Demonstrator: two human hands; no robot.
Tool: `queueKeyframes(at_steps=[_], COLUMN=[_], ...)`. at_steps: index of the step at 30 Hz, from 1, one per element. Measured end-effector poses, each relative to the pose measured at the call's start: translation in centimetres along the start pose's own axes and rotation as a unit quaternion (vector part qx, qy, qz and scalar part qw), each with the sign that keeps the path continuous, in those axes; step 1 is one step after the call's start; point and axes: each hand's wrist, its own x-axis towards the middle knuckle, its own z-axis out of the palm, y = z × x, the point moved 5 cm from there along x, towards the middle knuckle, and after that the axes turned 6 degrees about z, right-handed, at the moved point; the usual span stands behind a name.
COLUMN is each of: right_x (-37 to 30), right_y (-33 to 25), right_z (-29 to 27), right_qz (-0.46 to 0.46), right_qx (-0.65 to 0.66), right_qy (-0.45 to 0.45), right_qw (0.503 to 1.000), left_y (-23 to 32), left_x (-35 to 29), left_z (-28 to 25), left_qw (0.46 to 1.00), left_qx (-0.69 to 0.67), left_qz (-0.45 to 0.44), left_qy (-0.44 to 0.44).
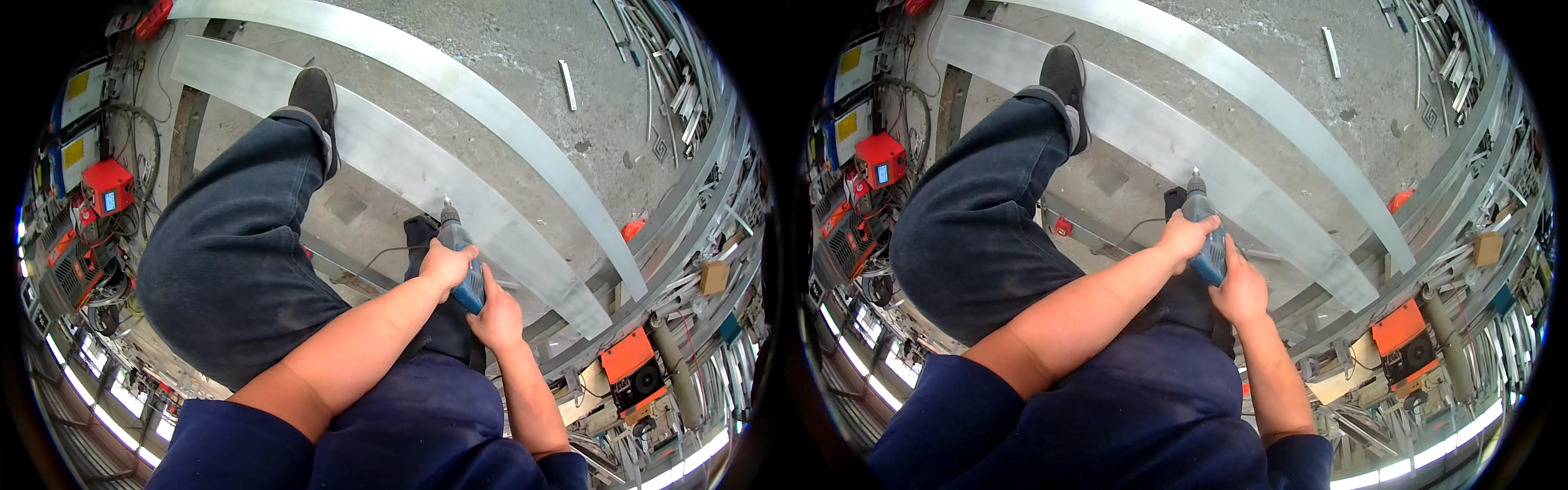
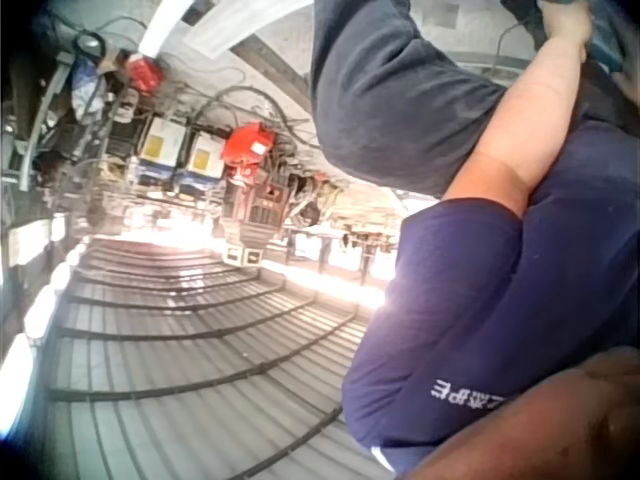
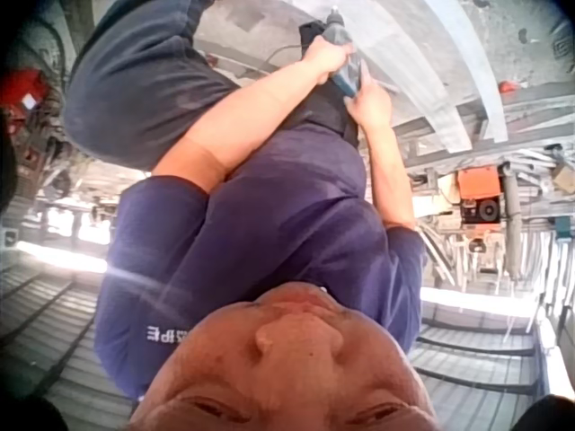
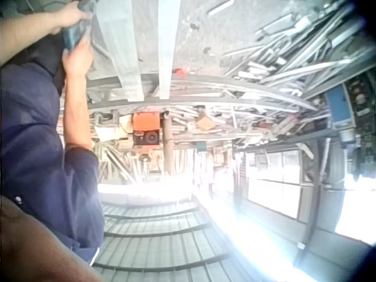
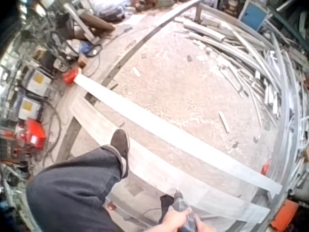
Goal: The person measures and marks a long metal bar using a tape measure and a pencil. They then use a power drill to create holes at the marked locations on the metal bar.
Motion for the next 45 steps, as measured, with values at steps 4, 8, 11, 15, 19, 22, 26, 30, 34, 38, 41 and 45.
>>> queueKeyframes(at_steps=[4, 8, 11, 15, 19, 22, 26, 30, 34, 38, 41, 45], right_x=[0.4, 0.6, 0.6, 0.7, 0.7, 0.7, 0.9, 2.3, 4.1, 5.1, 5.4, 5.9], right_y=[0.1, 0.0, -0.1, -0.4, -0.4, -0.5, -0.7, -1.7, -4.0, -5.3, -6.4, -6.9], right_z=[0.5, 0.7, 0.9, 0.6, 0.5, 0.4, -0.1, -2.4, -6.3, -7.5, -8.0, -8.3], right_qz=[-0.015, -0.005, -0.002, 0.005, 0.004, -0.002, 0.0, 0.009, 0.013, 0.02, 0.027, 0.025], right_qx=[0.007, 0.014, 0.011, 0.003, 0.006, 0.014, -0.002, -0.052, -0.099, -0.138, -0.162, -0.17], right_qy=[0.011, 0.012, 0.013, 0.002, -0.002, 0.003, 0.0, -0.022, -0.047, -0.072, -0.093, -0.104], right_qw=[1.0, 1.0, 1.0, 1.0, 1.0, 1.0, 1.0, 0.998, 0.994, 0.988, 0.982, 0.98], left_y=[0.1, 0.0, -0.3, -0.5, -0.3, -0.1, -0.5, 2.6, 4.8, 5.1, 5.1, 5.8], left_x=[0.1, 0.4, 0.7, 0.9, 0.7, 0.7, 1.4, 0.2, -0.6, 0.0, 0.1, -0.6], left_z=[-0.2, -0.4, -0.5, -0.5, -0.4, -0.5, -0.3, -0.4, -0.7, -1.3, -1.8, -2.3], left_qw=[1.0, 1.0, 1.0, 1.0, 1.0, 1.0, 1.0, 0.993, 0.971, 0.962, 0.957, 0.957], left_qx=[-0.002, -0.003, 0.002, 0.011, 0.007, 0.014, 0.0, -0.074, -0.164, -0.202, -0.211, -0.191], left_qz=[0.004, -0.002, 0.001, 0.002, -0.001, 0.0, -0.002, -0.069, -0.155, -0.16, -0.172, -0.191], left_qy=[0.019, 0.003, 0.003, 0.009, 0.005, 0.007, -0.005, -0.056, -0.083, -0.089, -0.103, -0.106])
